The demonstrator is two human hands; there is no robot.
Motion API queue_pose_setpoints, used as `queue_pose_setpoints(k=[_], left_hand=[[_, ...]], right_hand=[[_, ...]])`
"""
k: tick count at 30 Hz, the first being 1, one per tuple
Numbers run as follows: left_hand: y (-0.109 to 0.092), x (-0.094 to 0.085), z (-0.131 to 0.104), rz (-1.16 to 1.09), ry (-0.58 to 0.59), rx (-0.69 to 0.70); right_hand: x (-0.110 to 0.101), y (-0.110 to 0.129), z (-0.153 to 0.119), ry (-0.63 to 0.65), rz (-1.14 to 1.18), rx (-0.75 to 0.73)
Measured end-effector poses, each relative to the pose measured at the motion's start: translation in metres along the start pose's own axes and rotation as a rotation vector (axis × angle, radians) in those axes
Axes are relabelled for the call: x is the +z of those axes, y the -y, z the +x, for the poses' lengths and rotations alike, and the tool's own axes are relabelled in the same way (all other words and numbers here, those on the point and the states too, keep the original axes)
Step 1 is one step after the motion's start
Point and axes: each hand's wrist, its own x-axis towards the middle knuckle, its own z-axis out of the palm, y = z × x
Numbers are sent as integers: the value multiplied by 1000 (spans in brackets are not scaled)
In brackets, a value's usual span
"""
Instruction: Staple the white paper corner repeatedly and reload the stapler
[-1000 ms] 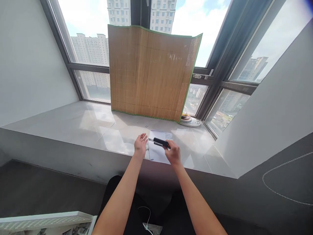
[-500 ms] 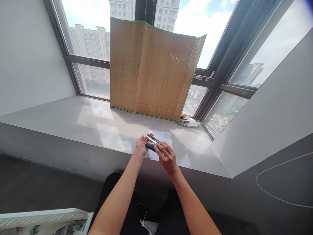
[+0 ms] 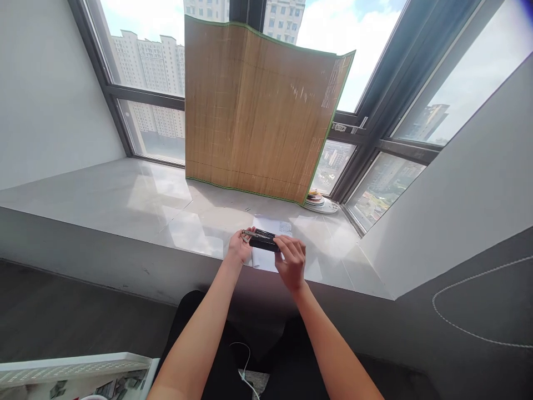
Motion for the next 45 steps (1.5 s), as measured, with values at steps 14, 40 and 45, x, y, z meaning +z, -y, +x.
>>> queue_pose_setpoints(k=[14,40,45], left_hand=[[-3,10,-26,27,206,95],[-25,-43,15,2330,-528,751],[-20,-43,15,2376,-537,818]], right_hand=[[37,-63,-12,269,110,792],[18,-189,37,245,-99,791],[40,-244,62,288,-217,849]])
